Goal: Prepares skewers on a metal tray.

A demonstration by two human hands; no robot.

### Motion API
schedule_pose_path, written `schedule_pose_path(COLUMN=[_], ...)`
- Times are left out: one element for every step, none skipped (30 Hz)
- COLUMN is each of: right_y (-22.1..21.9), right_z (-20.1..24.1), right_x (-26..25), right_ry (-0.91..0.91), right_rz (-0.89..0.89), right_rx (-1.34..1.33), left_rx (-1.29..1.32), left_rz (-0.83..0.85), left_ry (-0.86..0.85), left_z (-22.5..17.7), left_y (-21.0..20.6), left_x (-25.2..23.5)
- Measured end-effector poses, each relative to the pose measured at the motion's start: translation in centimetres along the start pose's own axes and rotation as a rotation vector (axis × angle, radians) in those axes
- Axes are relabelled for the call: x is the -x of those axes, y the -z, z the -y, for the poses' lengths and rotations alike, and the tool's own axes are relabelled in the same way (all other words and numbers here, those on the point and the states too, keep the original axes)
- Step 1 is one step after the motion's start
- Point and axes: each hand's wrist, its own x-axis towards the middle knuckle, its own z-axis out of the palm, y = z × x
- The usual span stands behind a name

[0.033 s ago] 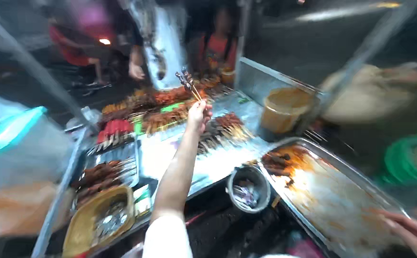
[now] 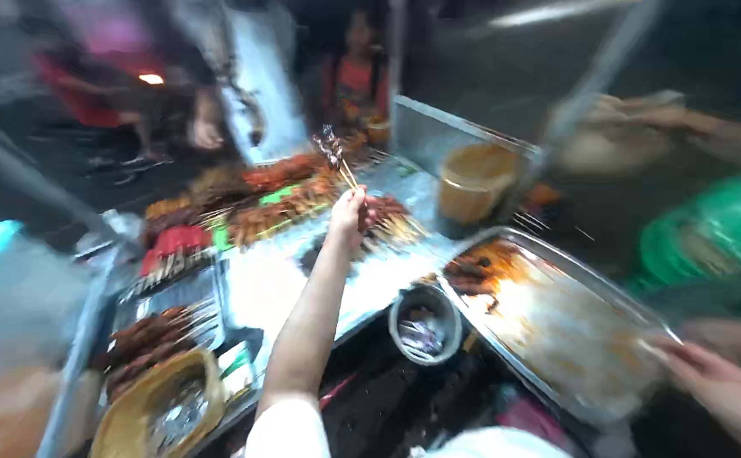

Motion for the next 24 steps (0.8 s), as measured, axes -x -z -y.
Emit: schedule_pose_path(right_y=[0.5, 1.1, 1.8, 2.4, 2.9, 3.3, 3.5, 3.4, 3.1, 2.6, 1.9, 1.2, 0.5, -0.3, -1.1, -1.9, -2.9, -3.8, -4.9, -6.2, -7.3, -8.1, -7.6, -4.8], right_z=[-0.8, -1.7, -2.7, -4.1, -5.8, -7.7, -9.7, -11.5, -13.3, -14.8, -16.1, -17.3, -18.3, -19.3, -20.2, -20.9, -21.6, -22.2, -23.0, -24.0, -24.4, -23.5, -20.4, -13.6], right_x=[0.5, 0.8, 1.0, 1.5, 2.3, 3.1, 4.0, 4.8, 5.7, 6.6, 7.2, 7.7, 7.9, 7.8, 7.7, 7.5, 7.4, 7.2, 7.1, 7.2, 7.4, 7.6, 7.4, 5.7], right_ry=[-0.053, -0.118, -0.184, -0.254, -0.32, -0.365, -0.395, -0.426, -0.473, -0.53, -0.584, -0.635, -0.683, -0.726, -0.768, -0.805, -0.843, -0.886, -0.915, -0.916, -0.869, -0.748, -0.609, -0.69], right_rz=[-0.105, -0.19, -0.255, -0.313, -0.365, -0.396, -0.409, -0.41, -0.401, -0.386, -0.368, -0.342, -0.309, -0.272, -0.227, -0.19, -0.17, -0.158, -0.147, -0.143, -0.14, -0.124, -0.058, 0.156], right_rx=[-0.021, -0.056, -0.097, -0.149, -0.197, -0.232, -0.251, -0.272, -0.294, -0.318, -0.347, -0.373, -0.388, -0.391, -0.389, -0.396, -0.431, -0.483, -0.56, -0.623, -0.66, -0.657, -0.554, -0.375], left_rx=[0.01, 0.042, 0.067, 0.083, 0.077, 0.054, 0.028, 0.012, 0.011, 0.024, 0.037, 0.041, 0.012, -0.066, -0.19, -0.338, -0.476, -0.6, -0.719, -0.832, -0.935, -1.044, -1.168, -1.296], left_rz=[0.146, 0.254, 0.347, 0.435, 0.513, 0.573, 0.61, 0.608, 0.581, 0.547, 0.515, 0.499, 0.531, 0.615, 0.761, 0.942, 1.108, 1.233, 1.309, 1.329, 1.281, 1.183, 1.048, 0.899], left_ry=[0.098, 0.204, 0.314, 0.427, 0.531, 0.626, 0.713, 0.789, 0.853, 0.897, 0.925, 0.94, 0.943, 0.933, 0.905, 0.838, 0.735, 0.621, 0.486, 0.348, 0.242, 0.194, 0.184, 0.206], left_z=[2.3, 4.5, 6.7, 9.0, 11.1, 12.8, 14.1, 15.1, 16.0, 16.8, 17.5, 18.2, 18.7, 19.1, 19.4, 19.5, 19.5, 19.0, 18.4, 17.7, 17.2, 16.6, 16.0, 15.4], left_y=[-3.8, -7.4, -10.7, -13.6, -16.2, -18.4, -20.6, -22.6, -24.4, -26.1, -27.6, -29.0, -30.2, -31.1, -31.7, -32.1, -32.3, -32.2, -32.0, -31.3, -30.4, -29.2, -27.9, -26.6], left_x=[2.5, 5.2, 7.9, 10.7, 13.4, 15.9, 18.0, 19.8, 21.2, 22.3, 22.9, 23.2, 23.2, 23.1, 23.0, 23.0, 23.0, 23.2, 23.3, 23.4, 23.2, 22.8, 22.0, 21.0])
